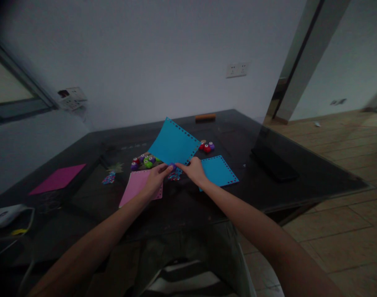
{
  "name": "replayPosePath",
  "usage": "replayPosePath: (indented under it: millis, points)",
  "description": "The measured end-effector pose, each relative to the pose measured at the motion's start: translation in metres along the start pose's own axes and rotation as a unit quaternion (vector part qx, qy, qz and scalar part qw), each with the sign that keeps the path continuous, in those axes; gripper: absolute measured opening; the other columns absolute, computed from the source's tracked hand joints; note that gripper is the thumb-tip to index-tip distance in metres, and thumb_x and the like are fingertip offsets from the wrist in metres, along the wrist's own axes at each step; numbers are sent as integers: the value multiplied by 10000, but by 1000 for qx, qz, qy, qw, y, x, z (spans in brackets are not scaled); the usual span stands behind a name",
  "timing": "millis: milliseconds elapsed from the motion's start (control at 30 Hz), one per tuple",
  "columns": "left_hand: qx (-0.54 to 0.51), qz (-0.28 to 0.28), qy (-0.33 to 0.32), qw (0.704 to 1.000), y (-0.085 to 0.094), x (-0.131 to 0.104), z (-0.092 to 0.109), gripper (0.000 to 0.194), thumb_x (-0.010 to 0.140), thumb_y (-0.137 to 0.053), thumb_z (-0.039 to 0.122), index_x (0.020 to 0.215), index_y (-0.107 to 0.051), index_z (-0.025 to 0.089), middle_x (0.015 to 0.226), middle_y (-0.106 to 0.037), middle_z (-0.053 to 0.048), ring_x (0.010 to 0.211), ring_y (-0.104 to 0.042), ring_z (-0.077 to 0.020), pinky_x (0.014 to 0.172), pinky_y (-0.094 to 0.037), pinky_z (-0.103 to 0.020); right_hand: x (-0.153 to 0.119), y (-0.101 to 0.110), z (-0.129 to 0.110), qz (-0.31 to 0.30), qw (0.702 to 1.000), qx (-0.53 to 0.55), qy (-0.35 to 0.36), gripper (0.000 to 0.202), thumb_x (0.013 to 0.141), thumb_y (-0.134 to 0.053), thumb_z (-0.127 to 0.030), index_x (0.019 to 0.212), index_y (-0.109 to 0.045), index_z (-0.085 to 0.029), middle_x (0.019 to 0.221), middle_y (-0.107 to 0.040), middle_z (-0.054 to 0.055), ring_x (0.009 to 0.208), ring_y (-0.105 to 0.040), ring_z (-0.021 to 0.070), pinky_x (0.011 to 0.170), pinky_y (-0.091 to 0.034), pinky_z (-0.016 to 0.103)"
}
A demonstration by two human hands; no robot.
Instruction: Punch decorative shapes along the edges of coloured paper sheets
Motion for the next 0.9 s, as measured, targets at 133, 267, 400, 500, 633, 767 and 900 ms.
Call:
replayPosePath:
  millis: [133, 267, 400, 500, 633, 767, 900]
  points:
    - [-5, -8, 13, 1000, -1, 0, -3, 300, 710, -702, 418, 830, -683, 144, 816, -696, -47, 784, -621, -196, 725, -462, -290, 0, 0, -1, -3, 1000, 8, 6, 290, 706, -671, -428, 758, -675, -142, 698, -685, 60, 664, -613, 210, 590, -476, 305]
    - [-12, -9, 20, 1000, -1, 0, -4, 309, 698, -711, 421, 821, -684, 139, 820, -699, -48, 772, -623, -188, 736, -458, -290, 1, 0, 0, -4, 1000, -2, 2, 282, 712, -664, -421, 744, -668, -140, 669, -671, 53, 622, -590, 195, 574, -461, 300]
    - [-24, -16, 22, 999, -2, 0, -5, 284, 715, -703, 409, 802, -671, 140, 769, -689, -32, 730, -617, -164, 711, -453, -271, 2, 1, -3, -3, 1000, -13, 15, 258, 713, -664, -399, 699, -648, -142, 665, -660, 53, 601, -562, 176, 585, -444, 291]
    - [-32, -27, 21, 999, -4, 0, -6, 262, 719, -703, 396, 785, -661, 146, 763, -685, -24, 721, -614, -153, 704, -448, -261, 2, 1, -2, -5, 1000, -5, 12, 263, 708, -664, -403, 713, -649, -140, 676, -661, 54, 582, -549, 166, 571, -439, 281]
    - [-45, -33, 30, 998, -4, 0, -9, 275, 716, -709, 385, 846, -664, 146, 834, -698, -39, 762, -624, -160, 736, -457, -268, 2, 0, 0, -7, 1000, 9, 8, 277, 703, -660, -414, 744, -654, -140, 687, -663, 48, 586, -549, 164, 548, -434, 266]
    - [-38, -29, 36, 998, -2, 1, -11, 303, 699, -718, 400, 849, -664, 142, 849, -703, -52, 783, -633, -177, 755, -465, -286, 2, 1, 2, -6, 1000, -5, -1, 268, 699, -665, -406, 678, -629, -142, 617, -633, 30, 547, -526, 152, 532, -422, 264]
    - [-38, -32, 44, 998, -2, 1, -12, 309, 692, -725, 393, 857, -664, 139, 858, -701, -57, 797, -635, -179, 772, -467, -296, 2, 1, 0, -9, 1000, -6, 8, 252, 710, -662, -394, 688, -638, -144, 645, -649, 46, 568, -532, 158, 553, -433, 274]
Point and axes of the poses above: each hand's wrist, its own x-axis towards the middle knuckle, its own y-axis out of the back of the hand, z = x × y, the point moved 10 cm from there along x, towards the middle knuckle
